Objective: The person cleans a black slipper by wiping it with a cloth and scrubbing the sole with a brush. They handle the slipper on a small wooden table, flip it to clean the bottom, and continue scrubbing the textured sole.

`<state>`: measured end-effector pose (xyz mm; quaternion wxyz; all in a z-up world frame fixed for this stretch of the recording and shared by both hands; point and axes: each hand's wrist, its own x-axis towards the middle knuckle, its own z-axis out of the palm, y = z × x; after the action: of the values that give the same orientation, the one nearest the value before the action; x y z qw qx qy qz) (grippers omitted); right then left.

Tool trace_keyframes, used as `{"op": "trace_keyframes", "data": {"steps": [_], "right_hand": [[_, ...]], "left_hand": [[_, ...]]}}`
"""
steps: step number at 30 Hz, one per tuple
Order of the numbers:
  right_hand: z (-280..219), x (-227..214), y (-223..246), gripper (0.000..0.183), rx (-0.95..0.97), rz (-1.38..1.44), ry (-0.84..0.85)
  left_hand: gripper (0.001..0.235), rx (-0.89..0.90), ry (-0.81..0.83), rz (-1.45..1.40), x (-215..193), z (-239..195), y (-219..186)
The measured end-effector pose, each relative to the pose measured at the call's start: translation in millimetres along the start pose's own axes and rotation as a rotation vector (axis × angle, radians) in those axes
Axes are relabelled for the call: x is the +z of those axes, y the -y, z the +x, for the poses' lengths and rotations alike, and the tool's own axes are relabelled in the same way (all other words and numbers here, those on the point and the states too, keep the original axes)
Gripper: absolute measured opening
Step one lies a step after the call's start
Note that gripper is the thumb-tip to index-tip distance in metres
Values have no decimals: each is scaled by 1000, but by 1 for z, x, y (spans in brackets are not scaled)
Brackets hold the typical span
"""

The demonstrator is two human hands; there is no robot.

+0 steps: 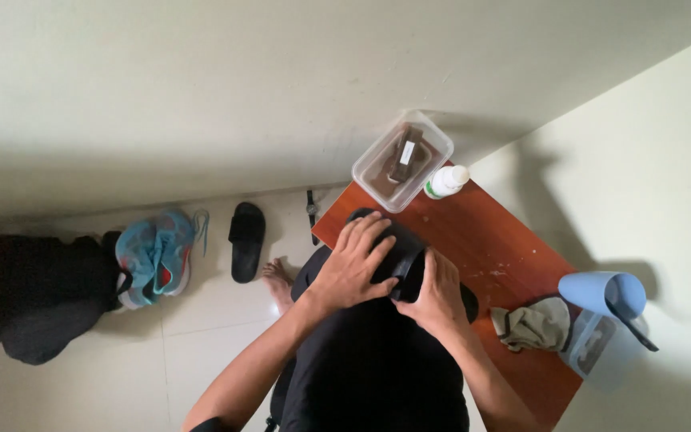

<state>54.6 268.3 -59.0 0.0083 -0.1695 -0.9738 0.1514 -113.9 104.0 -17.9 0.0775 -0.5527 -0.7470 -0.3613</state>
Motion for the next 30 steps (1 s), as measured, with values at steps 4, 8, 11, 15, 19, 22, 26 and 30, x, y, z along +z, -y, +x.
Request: {"op": "trace_keyframes", "data": {"steps": [4, 8, 11, 15, 19, 22, 26, 30], "right_hand": [[-7, -20, -3, 123, 20, -27, 69], [-18, -35, -25, 122, -84, -91, 45], [-39, -44, -27, 126, 37, -150, 80], [-64, -34, -27, 116, 303, -134, -45], [-86, -24, -15, 100, 546, 7, -202], [-87, -52, 13, 95, 781, 597, -304], [-80, -78, 26, 90, 870, 1127, -328], [-106, -68, 1, 87, 769, 1175, -276]], "left_hand": [[67, 175, 91, -94, 2, 34, -9], [82, 292, 576, 66, 7, 65, -30], [79, 305, 740, 194, 16, 69, -48], [75, 130, 917, 116, 33, 80, -43], [62, 142, 647, -32, 24, 84, -33], [57, -191, 677, -195, 13, 86, -34], [64, -352, 523, -631, 23, 78, -39], [65, -272, 311, -883, 34, 72, -54]]}}
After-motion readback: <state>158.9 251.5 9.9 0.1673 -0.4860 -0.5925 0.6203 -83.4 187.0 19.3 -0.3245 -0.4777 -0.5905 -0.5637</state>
